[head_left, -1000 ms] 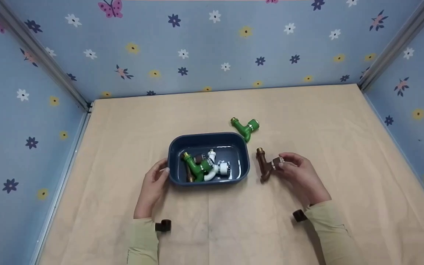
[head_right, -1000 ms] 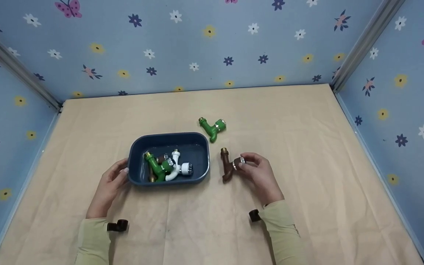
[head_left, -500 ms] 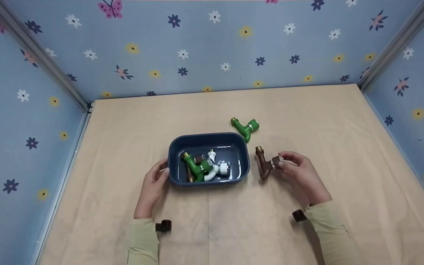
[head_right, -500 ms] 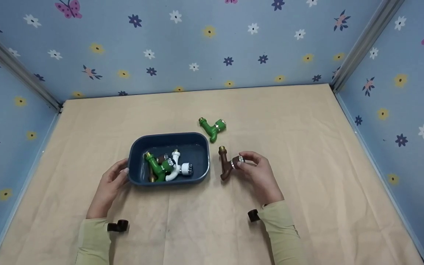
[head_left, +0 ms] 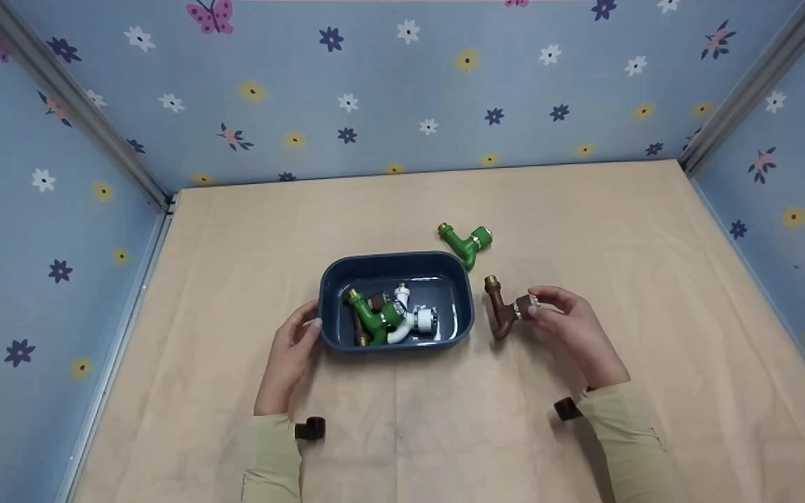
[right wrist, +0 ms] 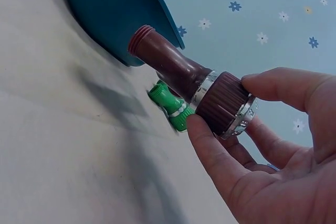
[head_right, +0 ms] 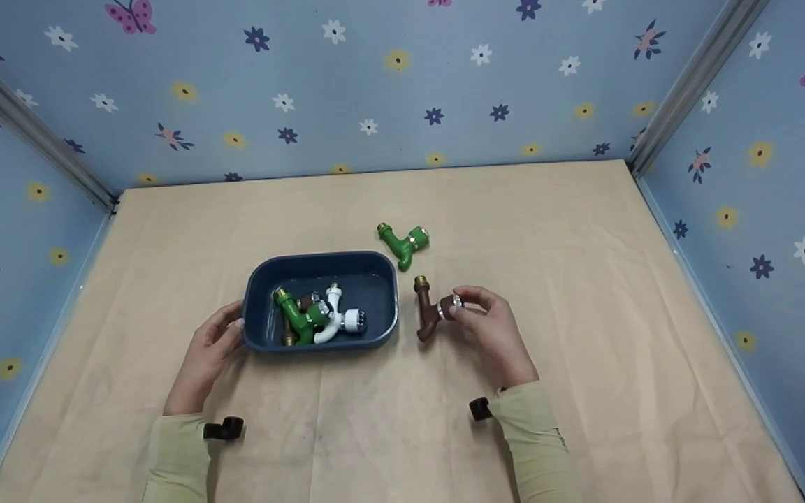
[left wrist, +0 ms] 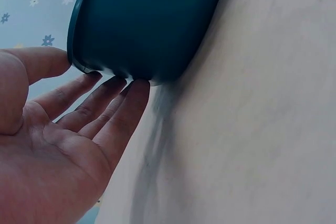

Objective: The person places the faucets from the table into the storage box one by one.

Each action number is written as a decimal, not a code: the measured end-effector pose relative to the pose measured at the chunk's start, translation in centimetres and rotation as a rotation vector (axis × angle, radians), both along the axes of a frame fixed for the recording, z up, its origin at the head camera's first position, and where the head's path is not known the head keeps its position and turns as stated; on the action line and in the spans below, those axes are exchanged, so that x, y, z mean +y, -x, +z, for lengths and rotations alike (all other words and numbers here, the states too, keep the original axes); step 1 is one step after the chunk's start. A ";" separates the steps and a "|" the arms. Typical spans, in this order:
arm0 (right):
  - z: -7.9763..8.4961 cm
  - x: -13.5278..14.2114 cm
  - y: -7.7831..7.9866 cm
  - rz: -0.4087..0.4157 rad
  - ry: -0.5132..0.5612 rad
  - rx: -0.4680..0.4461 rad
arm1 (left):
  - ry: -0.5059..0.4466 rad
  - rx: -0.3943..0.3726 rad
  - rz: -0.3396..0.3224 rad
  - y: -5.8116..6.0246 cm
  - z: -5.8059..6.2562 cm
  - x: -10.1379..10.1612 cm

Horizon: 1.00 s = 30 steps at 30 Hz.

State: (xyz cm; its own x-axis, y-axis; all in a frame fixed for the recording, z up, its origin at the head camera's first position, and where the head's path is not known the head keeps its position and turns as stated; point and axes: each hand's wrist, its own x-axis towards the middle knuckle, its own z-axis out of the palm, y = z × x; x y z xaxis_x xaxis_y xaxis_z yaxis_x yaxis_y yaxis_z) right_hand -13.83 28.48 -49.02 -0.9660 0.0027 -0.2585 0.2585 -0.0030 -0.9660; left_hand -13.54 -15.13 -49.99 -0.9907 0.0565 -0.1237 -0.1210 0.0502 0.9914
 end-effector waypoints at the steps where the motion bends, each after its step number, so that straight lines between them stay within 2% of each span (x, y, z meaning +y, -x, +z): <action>1: 0.3 -0.1 0.0 0.004 -0.002 -0.001 | -0.005 0.001 0.000 0.0 0.0 0.0; 4: 0.8 -0.3 -0.1 0.009 0.001 0.002 | -0.012 0.002 0.001 0.0 -0.1 0.0; 11: -0.2 -0.1 0.3 -0.002 0.033 0.043 | 0.004 0.009 -0.002 0.0 0.1 0.0; 18: 0.2 -0.3 0.4 -0.003 0.045 0.051 | -0.023 0.018 0.001 -0.1 0.0 0.0; 30: 0.4 -1.0 0.7 -0.021 0.126 0.064 | -0.040 0.023 -0.007 0.1 -0.4 -0.1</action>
